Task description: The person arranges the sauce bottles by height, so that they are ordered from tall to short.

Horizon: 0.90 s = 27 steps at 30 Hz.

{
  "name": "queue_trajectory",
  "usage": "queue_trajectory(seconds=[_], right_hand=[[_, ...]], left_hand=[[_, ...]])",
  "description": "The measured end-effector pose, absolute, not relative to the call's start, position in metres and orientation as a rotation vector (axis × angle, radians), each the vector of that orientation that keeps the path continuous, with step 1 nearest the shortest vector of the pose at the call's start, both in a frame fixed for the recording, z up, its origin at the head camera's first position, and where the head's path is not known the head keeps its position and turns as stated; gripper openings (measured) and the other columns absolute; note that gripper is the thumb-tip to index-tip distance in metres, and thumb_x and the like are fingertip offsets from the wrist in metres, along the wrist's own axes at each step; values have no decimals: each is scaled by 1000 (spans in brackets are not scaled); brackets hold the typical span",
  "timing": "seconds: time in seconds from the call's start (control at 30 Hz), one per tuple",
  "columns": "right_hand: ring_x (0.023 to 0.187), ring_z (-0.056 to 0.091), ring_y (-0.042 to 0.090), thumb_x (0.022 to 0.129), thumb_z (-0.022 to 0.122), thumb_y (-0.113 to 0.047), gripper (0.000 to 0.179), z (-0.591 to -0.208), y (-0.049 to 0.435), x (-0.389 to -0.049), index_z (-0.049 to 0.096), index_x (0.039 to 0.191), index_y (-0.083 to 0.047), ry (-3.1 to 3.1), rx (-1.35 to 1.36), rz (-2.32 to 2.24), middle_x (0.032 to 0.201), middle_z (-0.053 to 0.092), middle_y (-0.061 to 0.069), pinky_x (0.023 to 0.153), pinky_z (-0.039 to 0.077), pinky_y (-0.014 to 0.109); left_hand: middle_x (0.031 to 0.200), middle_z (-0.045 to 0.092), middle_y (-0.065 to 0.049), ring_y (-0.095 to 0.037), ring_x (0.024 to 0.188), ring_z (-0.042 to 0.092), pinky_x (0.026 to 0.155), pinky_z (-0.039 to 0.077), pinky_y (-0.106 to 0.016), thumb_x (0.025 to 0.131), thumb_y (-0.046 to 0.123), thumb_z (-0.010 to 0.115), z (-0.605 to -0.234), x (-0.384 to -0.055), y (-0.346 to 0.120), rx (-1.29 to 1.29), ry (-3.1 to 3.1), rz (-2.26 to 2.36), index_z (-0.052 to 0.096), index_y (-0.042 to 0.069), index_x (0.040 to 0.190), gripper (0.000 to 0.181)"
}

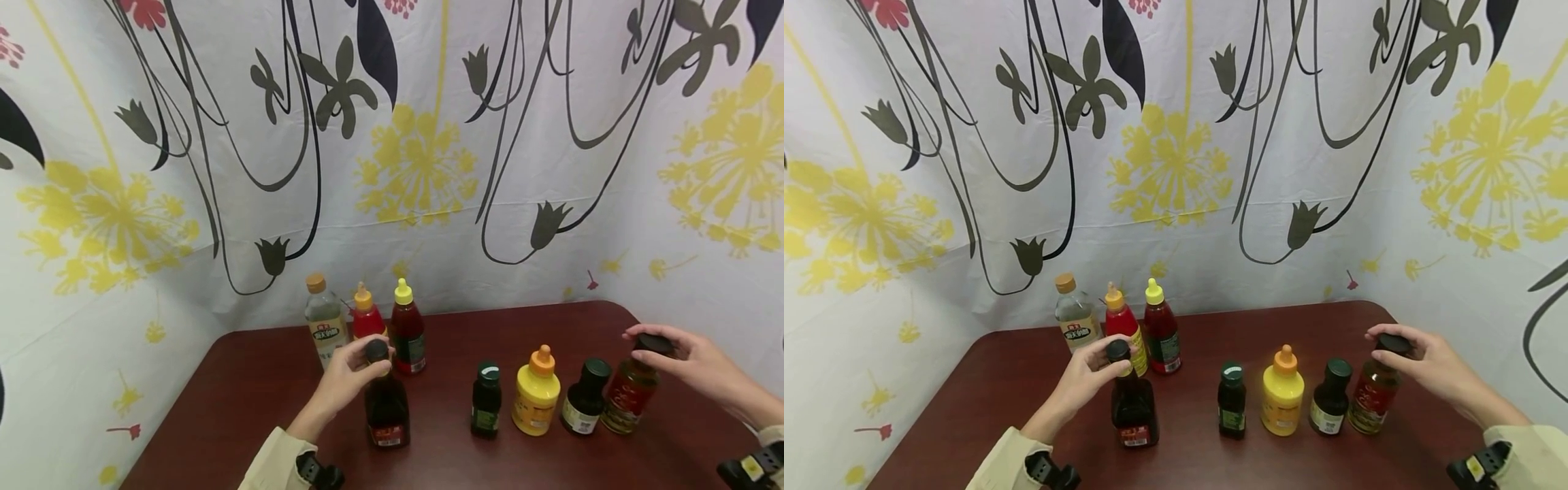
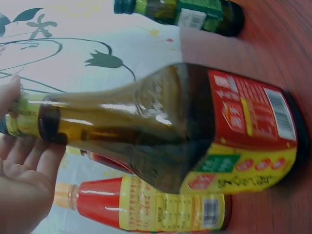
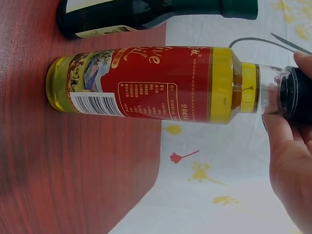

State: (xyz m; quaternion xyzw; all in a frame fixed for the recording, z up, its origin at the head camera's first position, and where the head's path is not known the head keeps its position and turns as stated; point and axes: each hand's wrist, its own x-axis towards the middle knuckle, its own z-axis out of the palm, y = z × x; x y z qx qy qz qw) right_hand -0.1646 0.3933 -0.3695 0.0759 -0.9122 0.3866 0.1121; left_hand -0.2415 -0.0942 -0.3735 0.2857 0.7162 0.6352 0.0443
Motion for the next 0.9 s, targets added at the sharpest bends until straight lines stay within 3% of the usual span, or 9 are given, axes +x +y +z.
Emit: queue_trajectory(seconds=[0.23, 0.5, 0.67, 0.9], right_hand=[[90, 49, -12, 88, 56, -21, 35, -370, 394, -164, 51, 119, -6, -2674, 202, 1192, 104, 53, -24, 63, 47, 21], [90, 49, -13, 88, 56, -22, 36, -370, 394, -163, 50, 120, -6, -2681, 191, 1195, 104, 53, -25, 63, 47, 21], [90, 48, -14, 89, 55, -23, 37, -370, 392, -162, 49, 121, -7, -2681, 180, 1184, 104, 52, -27, 64, 47, 21], [91, 48, -13, 89, 54, -23, 37, -370, 392, -163, 49, 122, -7, -2674, 198, 1187, 106, 51, -27, 64, 47, 20]], left_hand=[[103, 61, -14, -29, 98, 57, 80, 48, -28, 80, 9, 65, -370, -236, -89, 784, 2187, 2043, 57, 3, 113, 34], [105, 61, -16, -20, 97, 59, 78, 48, -25, 80, 11, 66, -354, -239, -71, 725, 2235, 2107, 58, 4, 114, 35], [106, 59, -22, -25, 100, 57, 79, 48, -29, 81, 4, 63, -330, -238, -54, 738, 2258, 2081, 56, -1, 115, 35], [105, 60, -20, -25, 96, 58, 74, 49, -28, 82, 2, 62, -313, -243, -33, 815, 2350, 1946, 56, -2, 115, 34]])
